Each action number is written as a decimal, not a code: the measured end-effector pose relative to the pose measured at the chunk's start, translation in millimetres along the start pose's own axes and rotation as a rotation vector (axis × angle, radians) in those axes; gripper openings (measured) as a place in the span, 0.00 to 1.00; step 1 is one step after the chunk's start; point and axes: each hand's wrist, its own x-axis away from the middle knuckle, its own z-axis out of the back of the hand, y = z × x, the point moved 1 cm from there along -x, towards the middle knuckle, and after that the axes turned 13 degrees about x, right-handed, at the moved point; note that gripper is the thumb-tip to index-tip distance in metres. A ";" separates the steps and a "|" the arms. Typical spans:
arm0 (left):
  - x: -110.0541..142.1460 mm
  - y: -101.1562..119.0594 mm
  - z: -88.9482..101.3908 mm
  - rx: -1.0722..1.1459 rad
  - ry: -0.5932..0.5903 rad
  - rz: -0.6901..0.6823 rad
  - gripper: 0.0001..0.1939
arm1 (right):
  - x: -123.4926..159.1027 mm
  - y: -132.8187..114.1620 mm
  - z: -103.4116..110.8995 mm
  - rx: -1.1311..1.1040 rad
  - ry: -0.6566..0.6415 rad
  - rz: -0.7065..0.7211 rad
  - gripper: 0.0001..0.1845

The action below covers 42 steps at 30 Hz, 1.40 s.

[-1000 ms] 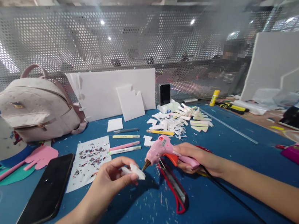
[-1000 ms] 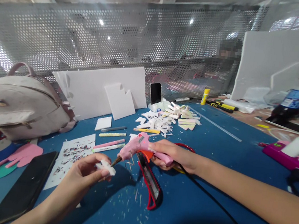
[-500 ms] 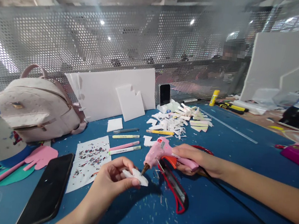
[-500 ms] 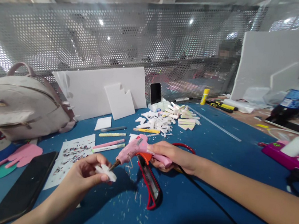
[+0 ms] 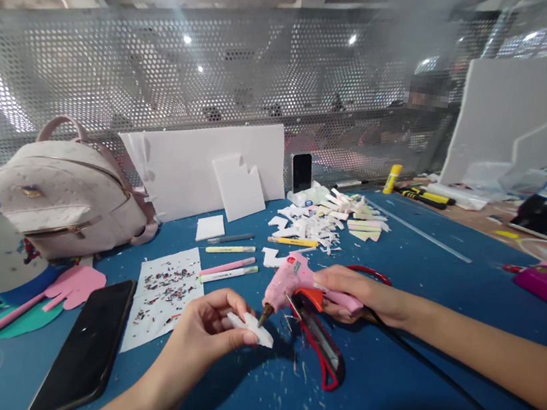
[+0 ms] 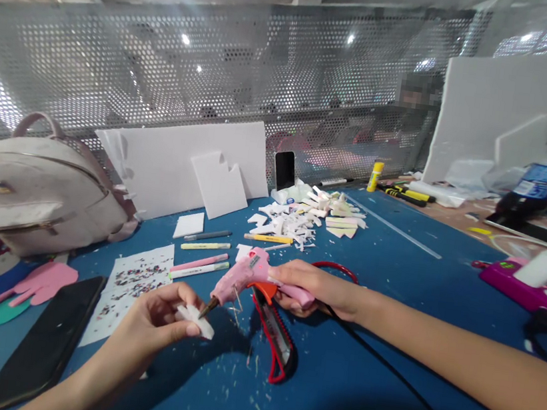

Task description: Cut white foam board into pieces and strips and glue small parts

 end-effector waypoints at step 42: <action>0.6 -0.9 -2.4 0.059 -0.004 0.049 0.15 | 1.5 -5.0 -1.7 0.034 -0.010 -0.025 0.25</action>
